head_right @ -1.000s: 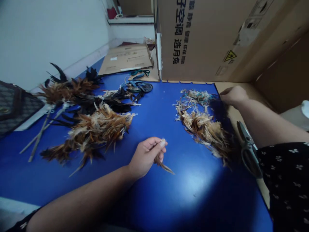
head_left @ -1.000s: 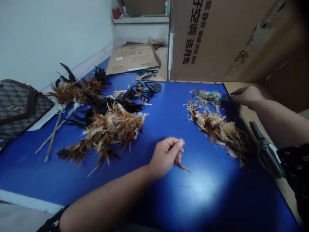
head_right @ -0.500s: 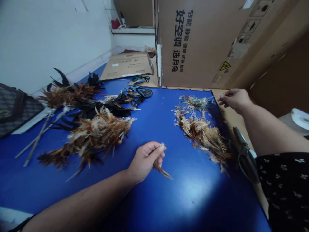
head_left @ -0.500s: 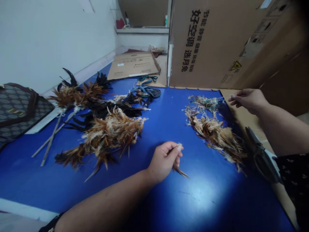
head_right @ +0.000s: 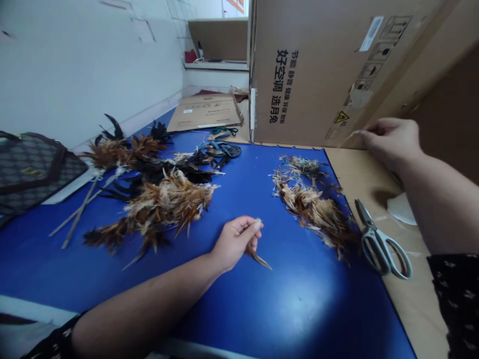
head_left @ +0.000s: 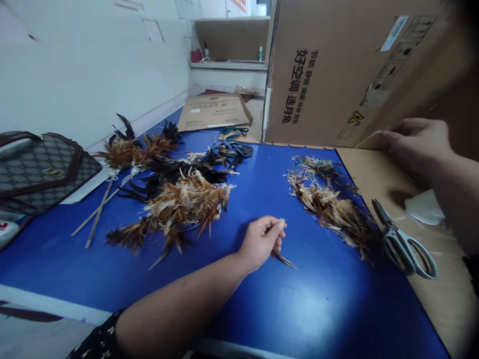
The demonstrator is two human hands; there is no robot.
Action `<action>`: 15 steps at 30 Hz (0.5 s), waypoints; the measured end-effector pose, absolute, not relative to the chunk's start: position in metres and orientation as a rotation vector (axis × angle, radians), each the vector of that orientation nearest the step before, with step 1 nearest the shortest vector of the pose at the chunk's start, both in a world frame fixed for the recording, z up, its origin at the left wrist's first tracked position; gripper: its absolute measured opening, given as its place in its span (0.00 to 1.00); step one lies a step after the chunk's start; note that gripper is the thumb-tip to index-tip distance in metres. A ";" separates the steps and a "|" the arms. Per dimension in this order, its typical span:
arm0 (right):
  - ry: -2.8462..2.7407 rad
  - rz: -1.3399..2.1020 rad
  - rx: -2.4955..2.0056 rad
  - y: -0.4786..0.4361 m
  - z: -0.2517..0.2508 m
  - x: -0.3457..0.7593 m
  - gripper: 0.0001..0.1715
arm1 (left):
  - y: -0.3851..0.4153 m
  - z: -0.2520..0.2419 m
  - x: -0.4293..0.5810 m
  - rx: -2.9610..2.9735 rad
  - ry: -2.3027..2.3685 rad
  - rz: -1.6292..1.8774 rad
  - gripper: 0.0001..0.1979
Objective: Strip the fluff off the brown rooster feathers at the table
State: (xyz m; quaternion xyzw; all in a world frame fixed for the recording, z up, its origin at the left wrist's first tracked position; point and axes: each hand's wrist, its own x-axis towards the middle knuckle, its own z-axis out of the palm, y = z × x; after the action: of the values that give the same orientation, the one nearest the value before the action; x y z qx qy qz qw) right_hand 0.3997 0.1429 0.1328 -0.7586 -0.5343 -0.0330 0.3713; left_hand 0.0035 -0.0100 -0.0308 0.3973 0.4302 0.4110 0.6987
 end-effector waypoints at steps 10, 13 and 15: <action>-1.727 0.101 -1.767 0.097 0.145 0.326 0.32 | -0.002 -0.032 -0.001 0.879 0.888 1.185 0.29; -1.812 0.211 -1.651 0.073 0.126 0.295 0.43 | 0.007 -0.020 -0.010 0.875 0.874 1.354 0.27; -1.913 0.310 -1.582 0.056 0.108 0.272 0.49 | 0.010 -0.010 -0.017 0.909 0.851 1.453 0.26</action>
State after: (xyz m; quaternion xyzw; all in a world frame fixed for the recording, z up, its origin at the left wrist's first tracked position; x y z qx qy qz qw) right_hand 0.2720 0.0563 0.1076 -0.6003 -0.7258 0.1178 0.3145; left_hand -0.0167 0.0102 -0.0105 0.3881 0.3635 0.6208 0.5761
